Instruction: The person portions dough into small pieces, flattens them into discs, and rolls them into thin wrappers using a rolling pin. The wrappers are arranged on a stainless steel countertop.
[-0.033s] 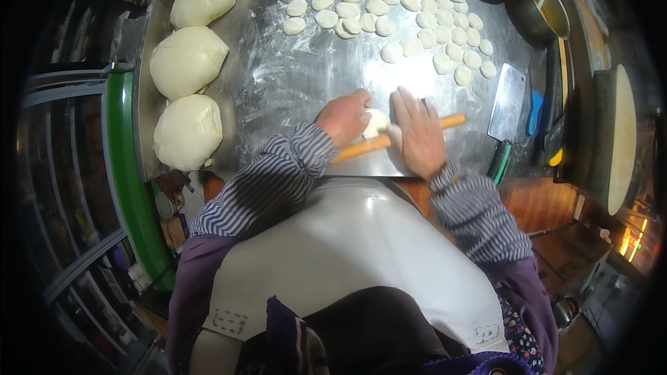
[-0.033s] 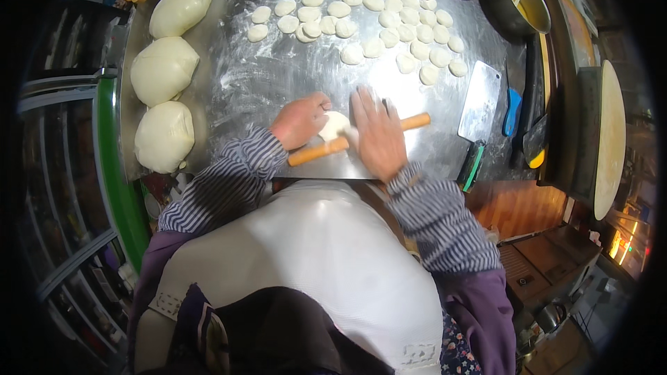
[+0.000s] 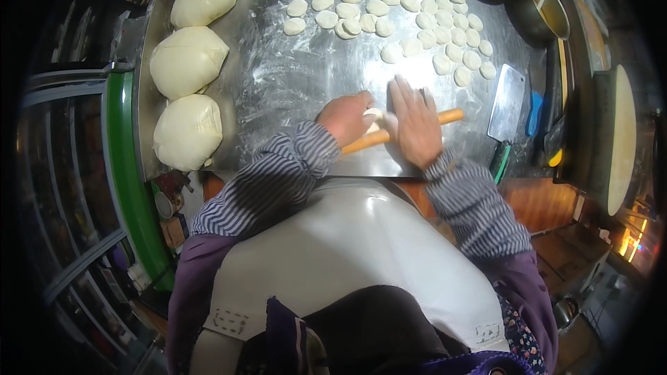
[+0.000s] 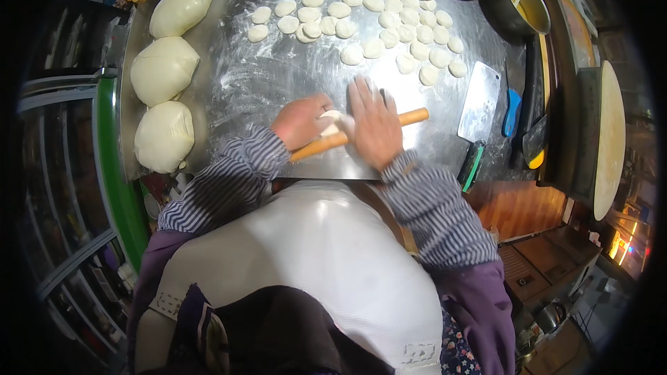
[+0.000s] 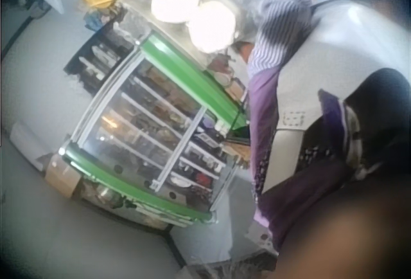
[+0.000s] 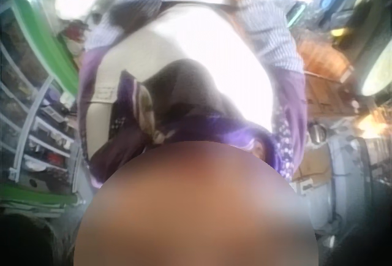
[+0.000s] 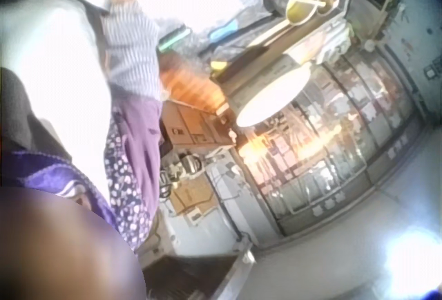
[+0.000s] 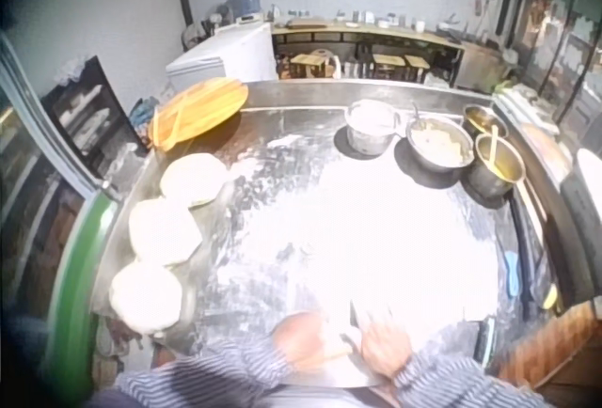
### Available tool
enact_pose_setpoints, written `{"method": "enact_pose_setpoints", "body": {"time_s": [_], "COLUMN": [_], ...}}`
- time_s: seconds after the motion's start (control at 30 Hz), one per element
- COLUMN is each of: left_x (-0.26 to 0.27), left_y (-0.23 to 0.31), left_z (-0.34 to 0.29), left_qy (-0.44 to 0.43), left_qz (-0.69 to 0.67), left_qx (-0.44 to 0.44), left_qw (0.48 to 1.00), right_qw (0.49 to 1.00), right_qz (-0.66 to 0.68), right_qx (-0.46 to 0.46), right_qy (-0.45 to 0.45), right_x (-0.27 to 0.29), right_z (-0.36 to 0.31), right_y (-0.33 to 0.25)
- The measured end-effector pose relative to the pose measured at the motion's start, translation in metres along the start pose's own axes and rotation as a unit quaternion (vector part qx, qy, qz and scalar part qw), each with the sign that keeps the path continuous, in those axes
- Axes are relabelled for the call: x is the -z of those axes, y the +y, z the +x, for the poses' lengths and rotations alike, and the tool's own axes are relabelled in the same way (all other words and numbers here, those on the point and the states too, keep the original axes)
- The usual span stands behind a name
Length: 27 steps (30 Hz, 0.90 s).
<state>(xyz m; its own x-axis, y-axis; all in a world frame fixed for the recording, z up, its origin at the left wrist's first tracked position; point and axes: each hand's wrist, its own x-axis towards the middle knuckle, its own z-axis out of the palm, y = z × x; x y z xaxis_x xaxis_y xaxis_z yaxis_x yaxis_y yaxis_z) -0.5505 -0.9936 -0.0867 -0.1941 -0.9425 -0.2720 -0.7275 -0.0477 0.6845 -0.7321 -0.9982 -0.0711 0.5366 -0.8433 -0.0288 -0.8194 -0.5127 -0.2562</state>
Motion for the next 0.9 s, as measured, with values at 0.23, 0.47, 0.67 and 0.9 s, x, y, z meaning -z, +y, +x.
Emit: {"method": "enact_pose_setpoints", "body": {"time_s": [0.23,0.47,0.67,0.9], "left_x": [0.005,0.003,0.008,0.001], "left_y": [-0.008,-0.002,-0.009,-0.012], "left_z": [0.008,-0.016,0.003,-0.017], "left_qy": [0.025,-0.005,0.025,0.034], "left_qz": [0.033,0.024,0.064,-0.031], "left_qx": [-0.037,0.014,0.003,0.032], "left_qw": [0.998,1.0,0.998,0.998], "right_qw": [1.0,0.998,0.997,0.999], "right_qz": [0.008,0.01,0.022,0.026], "right_qx": [-0.003,0.03,0.03,0.014], "right_qy": [-0.023,0.05,0.074,-0.021], "right_x": [-0.012,-0.024,-0.027,-0.01], "right_z": [0.012,0.001,0.021,0.002], "right_y": [0.005,0.007,0.005,-0.004]}}
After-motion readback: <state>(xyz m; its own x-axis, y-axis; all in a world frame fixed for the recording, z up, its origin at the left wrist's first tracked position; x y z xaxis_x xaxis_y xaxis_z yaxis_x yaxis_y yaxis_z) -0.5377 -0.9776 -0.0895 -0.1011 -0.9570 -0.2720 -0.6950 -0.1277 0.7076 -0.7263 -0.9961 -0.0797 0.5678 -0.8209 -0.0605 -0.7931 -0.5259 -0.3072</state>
